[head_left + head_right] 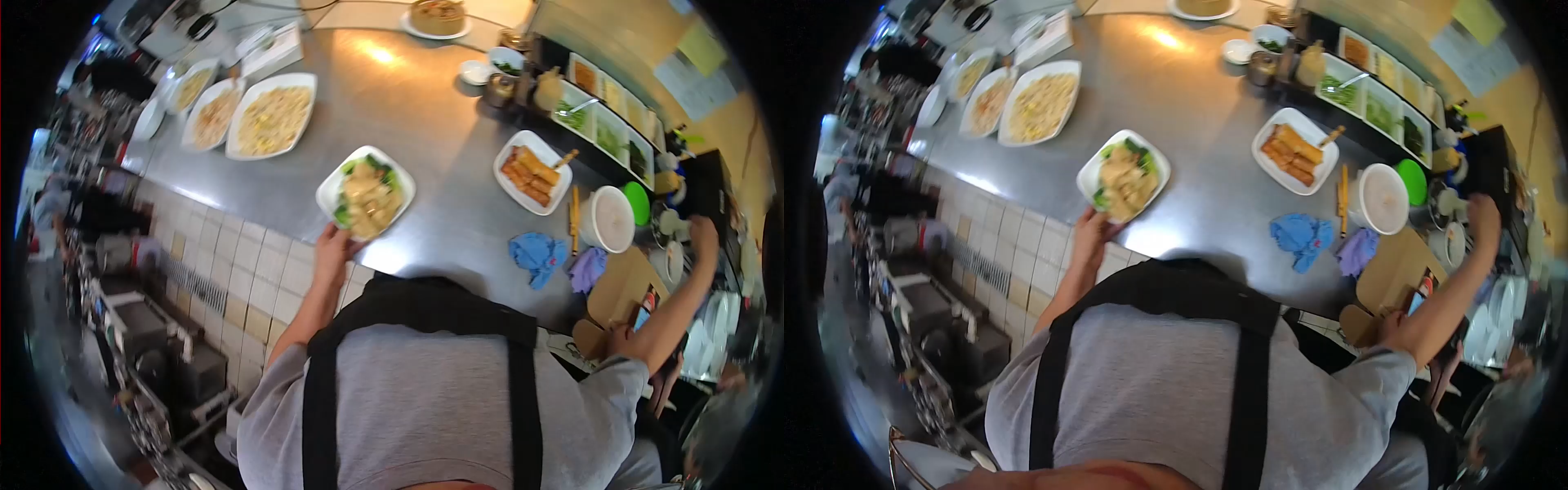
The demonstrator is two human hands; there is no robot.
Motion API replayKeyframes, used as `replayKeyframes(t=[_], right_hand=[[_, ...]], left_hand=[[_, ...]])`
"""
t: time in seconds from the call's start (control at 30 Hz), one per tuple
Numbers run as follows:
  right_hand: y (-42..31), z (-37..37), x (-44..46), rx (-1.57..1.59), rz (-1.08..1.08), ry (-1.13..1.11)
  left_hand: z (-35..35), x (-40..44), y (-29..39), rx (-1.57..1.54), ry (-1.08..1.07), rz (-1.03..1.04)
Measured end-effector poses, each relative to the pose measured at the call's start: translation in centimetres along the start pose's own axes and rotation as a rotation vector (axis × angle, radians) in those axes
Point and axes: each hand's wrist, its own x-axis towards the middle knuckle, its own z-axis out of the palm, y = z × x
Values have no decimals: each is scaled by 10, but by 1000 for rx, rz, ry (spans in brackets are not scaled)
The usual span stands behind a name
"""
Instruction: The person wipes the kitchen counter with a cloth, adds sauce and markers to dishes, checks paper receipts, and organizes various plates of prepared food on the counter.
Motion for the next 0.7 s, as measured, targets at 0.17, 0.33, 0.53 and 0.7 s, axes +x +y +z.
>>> replayKeyframes(t=[0.17, 0.33, 0.53, 0.7], right_hand=[[-8, 19, -40, 251, 288, -240], [14, 29, -59, 1279, 252, 193], [-216, 18, -146, 1701, 33, 49], [-351, 96, -242, 1221, -289, -50]], left_hand=[[12, -24, 17, -139, -256, -206], [-6, -6, 26, -86, -297, -142], [-2, 20, 16, -8, -359, -123], [25, 8, 15, -120, -519, -263]])
